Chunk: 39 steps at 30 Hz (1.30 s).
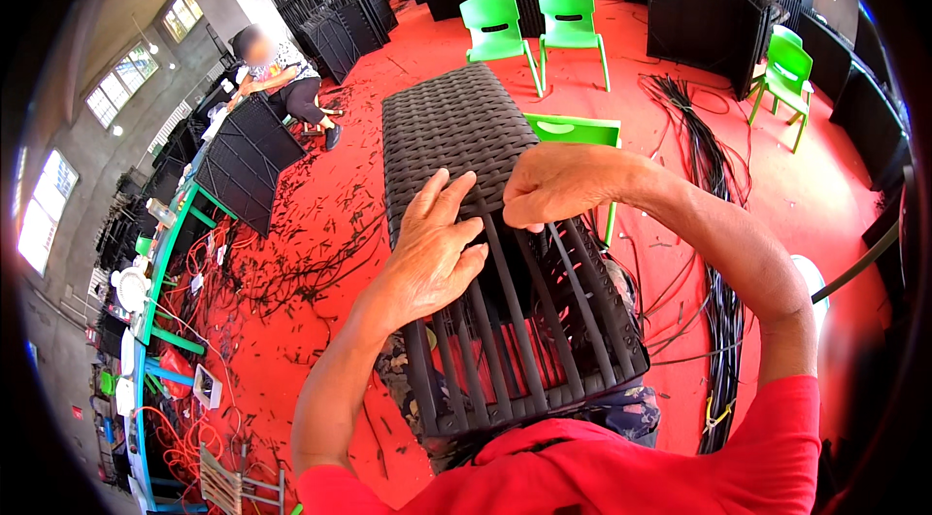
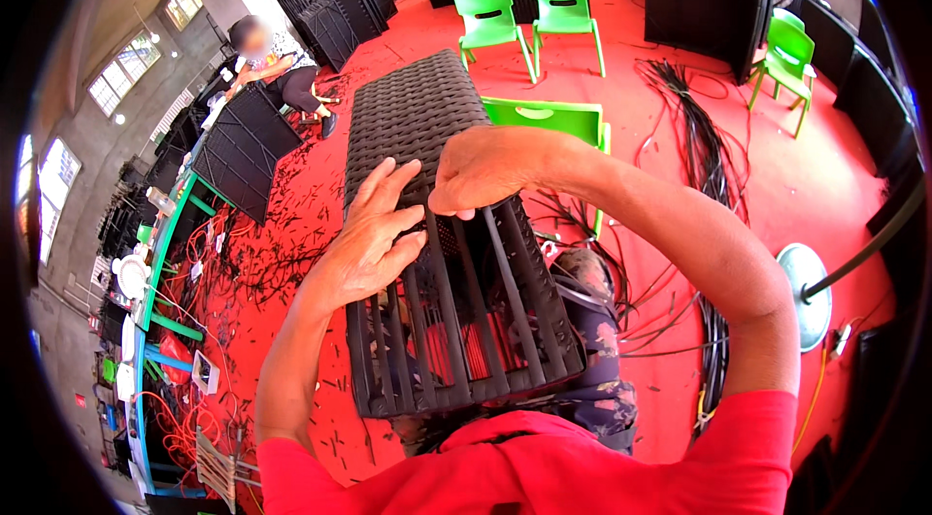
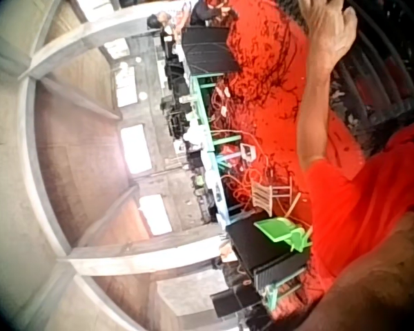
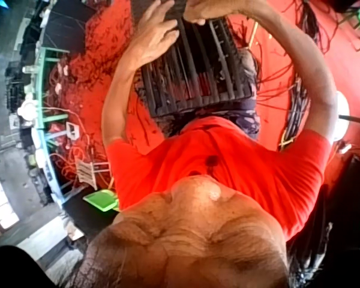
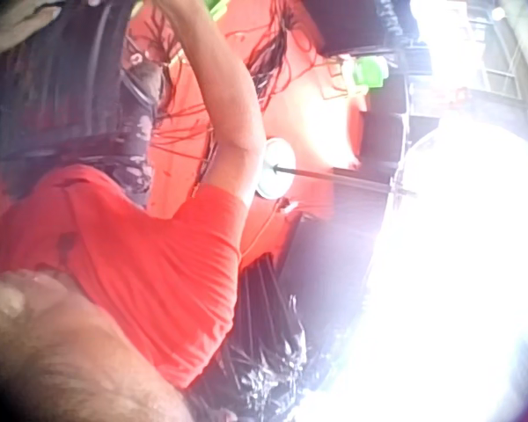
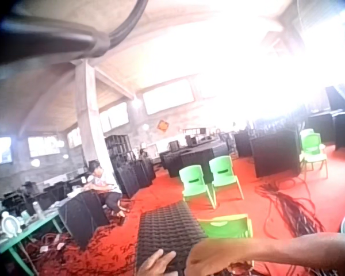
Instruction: The person weaves dark plastic strips into the frame of a piece of furniture, pulling each strip through the lattice and securing it.
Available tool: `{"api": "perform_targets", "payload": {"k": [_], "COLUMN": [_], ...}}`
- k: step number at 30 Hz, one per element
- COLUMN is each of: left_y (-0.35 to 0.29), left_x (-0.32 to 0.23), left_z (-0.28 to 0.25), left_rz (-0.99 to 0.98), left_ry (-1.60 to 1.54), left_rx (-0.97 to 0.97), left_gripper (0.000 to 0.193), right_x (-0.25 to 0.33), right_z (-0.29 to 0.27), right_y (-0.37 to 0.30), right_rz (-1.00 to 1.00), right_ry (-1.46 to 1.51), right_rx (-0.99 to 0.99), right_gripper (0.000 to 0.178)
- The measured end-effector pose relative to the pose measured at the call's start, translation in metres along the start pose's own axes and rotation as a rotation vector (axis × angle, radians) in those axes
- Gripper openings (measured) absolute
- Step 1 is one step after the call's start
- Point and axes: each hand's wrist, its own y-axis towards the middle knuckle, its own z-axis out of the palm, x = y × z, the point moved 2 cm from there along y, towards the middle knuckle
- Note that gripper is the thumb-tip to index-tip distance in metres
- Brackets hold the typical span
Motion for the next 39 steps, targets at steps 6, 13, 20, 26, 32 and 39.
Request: {"api": "perform_targets", "payload": {"k": [6,13,20,26,32,39], "left_y": [0.004,-0.014,-0.042,-0.049,-0.041,-0.065], "left_x": [0.014,0.027,0.020,0.015,-0.005,-0.032], "left_z": [0.009,0.002,-0.008,-0.008,-0.022,-0.021], "left_rz": [-0.026,-0.210,-0.249,-0.119,-0.092,-0.033], "left_ry": [-0.267,-0.986,-1.110,-0.256,-0.046,-0.238], "left_rx": [-0.075,-0.439,-0.555,-0.382,-0.414,-0.250], "left_gripper": [0.013,0.005,0.014,0.019,0.018,0.015], "right_x": [-0.007,-0.012,0.016,0.005,0.006,-0.015], "right_z": [0.006,0.016,0.036,0.028,0.024,0.043], "right_y": [0.009,-0.001,0.016,0.020,0.023,0.026], "right_rz": [-0.135,-0.321,-0.275,-0.207,-0.153,-0.244], "right_ry": [-0.101,-0.071,0.387,0.448,0.477,0.525], "right_rx": [0.025,-0.368,-0.102,-0.086,-0.033,-0.207], "right_gripper": [0.026,0.023,0.026,0.024,0.031,0.041]}}
